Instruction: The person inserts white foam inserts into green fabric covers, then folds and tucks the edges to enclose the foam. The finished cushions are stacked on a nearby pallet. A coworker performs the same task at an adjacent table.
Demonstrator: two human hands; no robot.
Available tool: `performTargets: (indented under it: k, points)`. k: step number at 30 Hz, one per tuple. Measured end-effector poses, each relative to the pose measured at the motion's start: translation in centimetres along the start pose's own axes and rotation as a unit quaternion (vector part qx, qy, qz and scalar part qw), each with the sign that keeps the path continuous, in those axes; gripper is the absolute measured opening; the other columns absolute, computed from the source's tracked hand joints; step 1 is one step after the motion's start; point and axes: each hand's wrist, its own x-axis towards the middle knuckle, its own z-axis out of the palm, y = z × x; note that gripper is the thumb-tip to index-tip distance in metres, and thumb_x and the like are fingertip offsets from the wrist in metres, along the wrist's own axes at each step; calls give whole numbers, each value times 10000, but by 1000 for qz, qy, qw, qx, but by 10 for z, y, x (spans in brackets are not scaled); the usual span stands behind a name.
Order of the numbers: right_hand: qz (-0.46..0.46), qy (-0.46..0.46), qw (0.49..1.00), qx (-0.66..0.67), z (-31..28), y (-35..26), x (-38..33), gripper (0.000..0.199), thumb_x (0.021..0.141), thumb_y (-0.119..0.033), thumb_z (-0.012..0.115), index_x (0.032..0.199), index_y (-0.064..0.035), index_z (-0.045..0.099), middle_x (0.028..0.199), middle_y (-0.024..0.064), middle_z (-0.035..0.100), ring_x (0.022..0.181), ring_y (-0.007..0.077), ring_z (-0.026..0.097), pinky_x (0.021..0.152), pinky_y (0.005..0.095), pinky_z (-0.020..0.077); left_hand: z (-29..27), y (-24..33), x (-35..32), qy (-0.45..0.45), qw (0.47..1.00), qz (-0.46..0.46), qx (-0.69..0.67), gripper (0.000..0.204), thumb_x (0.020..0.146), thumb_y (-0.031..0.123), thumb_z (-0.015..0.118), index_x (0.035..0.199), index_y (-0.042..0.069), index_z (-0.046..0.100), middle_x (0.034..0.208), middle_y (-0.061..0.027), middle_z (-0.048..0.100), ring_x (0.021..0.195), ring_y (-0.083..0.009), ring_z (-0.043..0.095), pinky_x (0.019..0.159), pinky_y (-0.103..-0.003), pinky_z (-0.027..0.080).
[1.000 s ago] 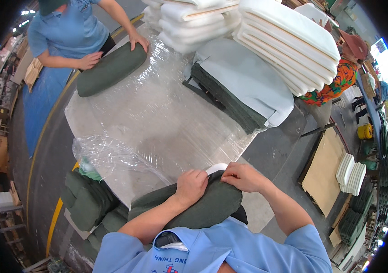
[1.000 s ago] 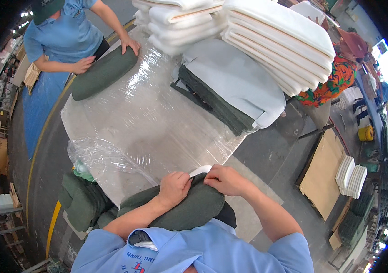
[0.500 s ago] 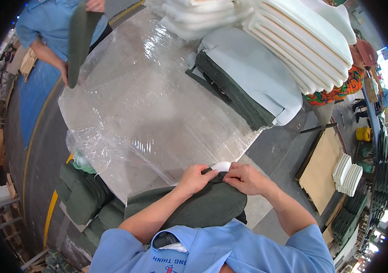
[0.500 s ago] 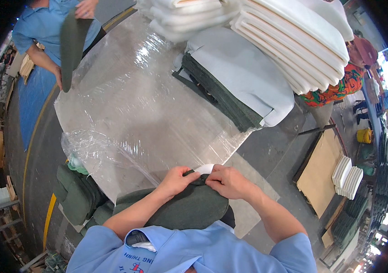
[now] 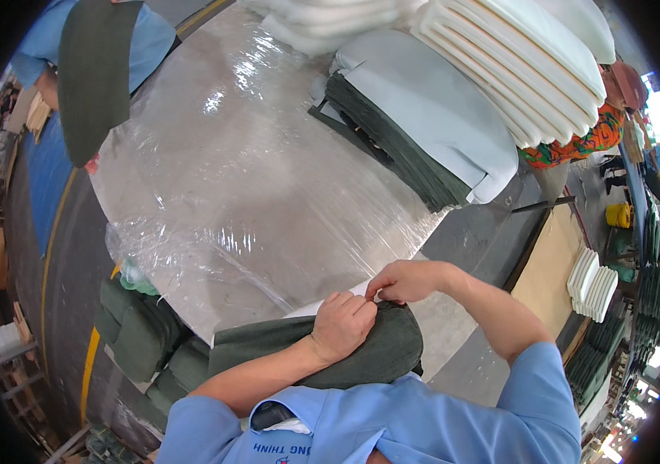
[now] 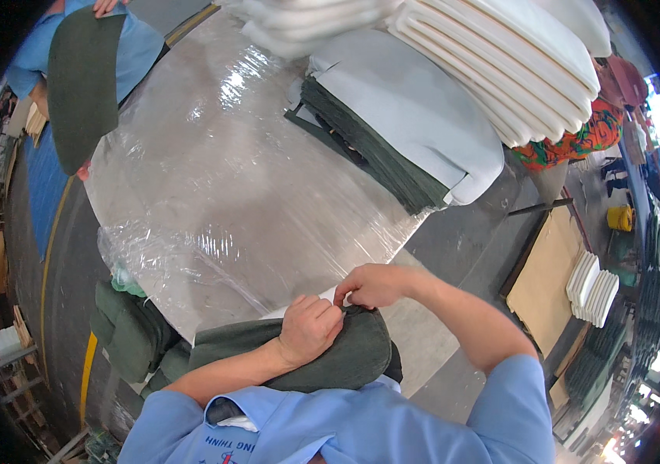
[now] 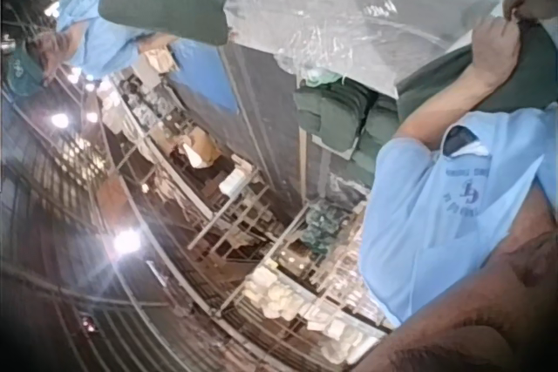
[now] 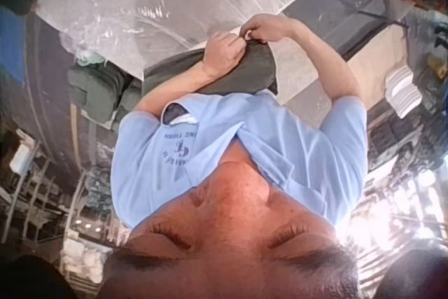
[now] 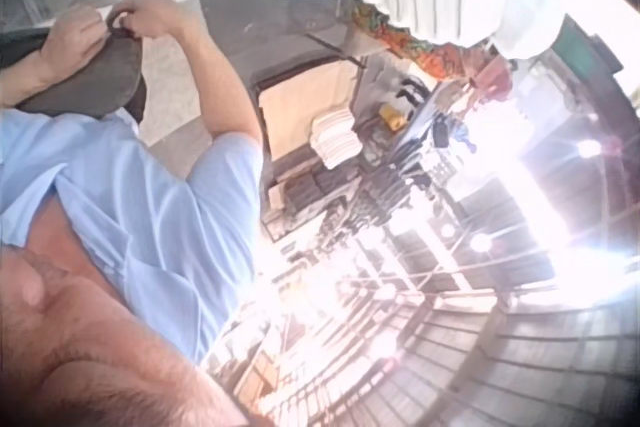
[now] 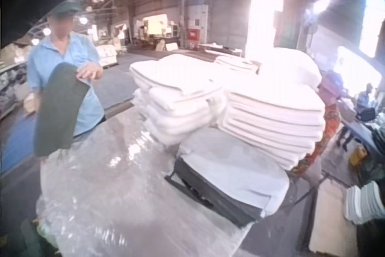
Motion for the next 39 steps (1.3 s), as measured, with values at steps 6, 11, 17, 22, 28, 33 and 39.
performTargets:
  k: [6,11,17,22,28,33,39]
  points:
    - [64,-130,988,61,-29,-20,9,239,1018,-165,615,1236,-132,707,693,-38,523,611,88,495,504,291,402,2,-2,-2,19,1000,0,4,244,740,109,820,764,96,577,749,-63,564,721,-277,580,669,-418,438]
    - [14,-92,992,84,-23,-5,12,154,996,-200,642,1130,-142,692,690,-32,522,587,94,489,468,290,384,-4,-4,1,22,999,-23,7,199,792,128,799,825,99,605,775,-54,589,762,-266,609,701,-413,459]
    - [24,-32,988,147,-15,-3,-3,139,1036,-225,631,1148,-148,662,709,-39,513,608,98,470,493,287,378,-6,-1,5,8,998,-55,3,233,810,130,823,815,77,596,768,-86,600,752,-313,610,691,-441,458]
    - [-7,-37,991,129,-12,2,0,122,1035,-222,644,1121,-137,652,714,-39,520,642,92,477,504,296,383,-2,-1,3,8,999,-53,4,241,825,138,817,808,78,584,760,-96,599,735,-322,609,672,-455,454]
    - [-116,135,982,60,1,19,8,156,983,-220,684,1091,-112,648,794,37,633,738,196,593,663,379,486,-2,-17,6,-95,952,-279,-81,314,900,299,788,931,7,676,830,-186,692,788,-400,676,720,-484,520]
    - [-31,328,941,-76,14,16,27,195,910,-215,679,1081,-121,675,949,160,733,947,376,698,821,492,536,6,-49,26,-259,880,-387,-88,421,938,404,719,1053,-2,730,924,-246,735,878,-433,711,781,-510,535]
    - [-50,466,881,69,33,46,28,189,950,-217,668,1107,-114,692,910,121,734,893,290,710,773,443,549,26,-35,28,-112,954,-280,-1,292,925,292,748,965,8,693,895,-212,729,865,-393,711,785,-482,540]
